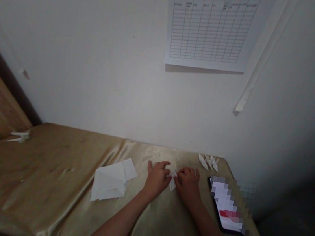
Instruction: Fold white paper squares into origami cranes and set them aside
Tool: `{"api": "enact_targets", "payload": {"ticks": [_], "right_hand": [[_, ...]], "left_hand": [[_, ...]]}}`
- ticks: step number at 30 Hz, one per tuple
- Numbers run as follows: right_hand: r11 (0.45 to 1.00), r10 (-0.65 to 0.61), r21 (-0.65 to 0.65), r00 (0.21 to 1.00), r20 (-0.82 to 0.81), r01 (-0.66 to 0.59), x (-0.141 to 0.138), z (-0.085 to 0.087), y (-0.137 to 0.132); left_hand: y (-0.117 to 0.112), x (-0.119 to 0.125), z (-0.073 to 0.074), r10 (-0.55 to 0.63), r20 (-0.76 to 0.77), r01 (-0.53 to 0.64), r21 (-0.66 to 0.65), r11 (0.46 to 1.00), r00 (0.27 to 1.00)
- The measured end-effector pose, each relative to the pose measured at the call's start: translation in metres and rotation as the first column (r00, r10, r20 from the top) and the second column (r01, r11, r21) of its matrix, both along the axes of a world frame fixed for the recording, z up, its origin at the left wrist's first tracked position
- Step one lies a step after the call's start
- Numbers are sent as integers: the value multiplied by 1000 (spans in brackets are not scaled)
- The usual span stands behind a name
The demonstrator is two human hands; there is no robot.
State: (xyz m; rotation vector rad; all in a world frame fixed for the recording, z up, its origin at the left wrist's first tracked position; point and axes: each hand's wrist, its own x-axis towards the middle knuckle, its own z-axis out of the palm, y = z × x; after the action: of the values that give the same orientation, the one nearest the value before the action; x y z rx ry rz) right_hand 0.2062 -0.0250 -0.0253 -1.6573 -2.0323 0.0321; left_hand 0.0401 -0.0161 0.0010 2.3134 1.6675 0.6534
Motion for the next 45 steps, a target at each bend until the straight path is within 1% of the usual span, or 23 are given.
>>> {"api": "enact_targets", "payload": {"ticks": [5,10,16,22,29,34,39,45], "right_hand": [[998,-56,-34,998,38,58,-4,3,0],[993,-95,-62,994,58,98,-7,3,0],[981,-169,-78,983,72,175,-11,-4,1],[980,-174,-88,983,54,179,-12,-8,4],[983,-171,-70,985,-36,168,-8,-8,4],[981,-182,-80,982,-57,177,-7,-9,7],[984,-160,-87,985,-63,155,-4,-9,7],[990,-123,-77,989,-80,117,3,-11,6]], "left_hand": [[-4,7,-1,64,-24,-63,35,997,998],[-4,11,-1,99,-65,-99,-6,995,993],[0,12,-7,123,-64,-126,-48,991,990],[2,13,-10,110,-48,-113,-65,991,993],[3,12,-7,114,-7,-115,-80,990,993],[4,11,-5,113,-2,-113,-97,989,994],[5,8,-9,89,4,-88,-87,992,996],[9,-5,-12,25,81,-17,-95,995,996]]}}
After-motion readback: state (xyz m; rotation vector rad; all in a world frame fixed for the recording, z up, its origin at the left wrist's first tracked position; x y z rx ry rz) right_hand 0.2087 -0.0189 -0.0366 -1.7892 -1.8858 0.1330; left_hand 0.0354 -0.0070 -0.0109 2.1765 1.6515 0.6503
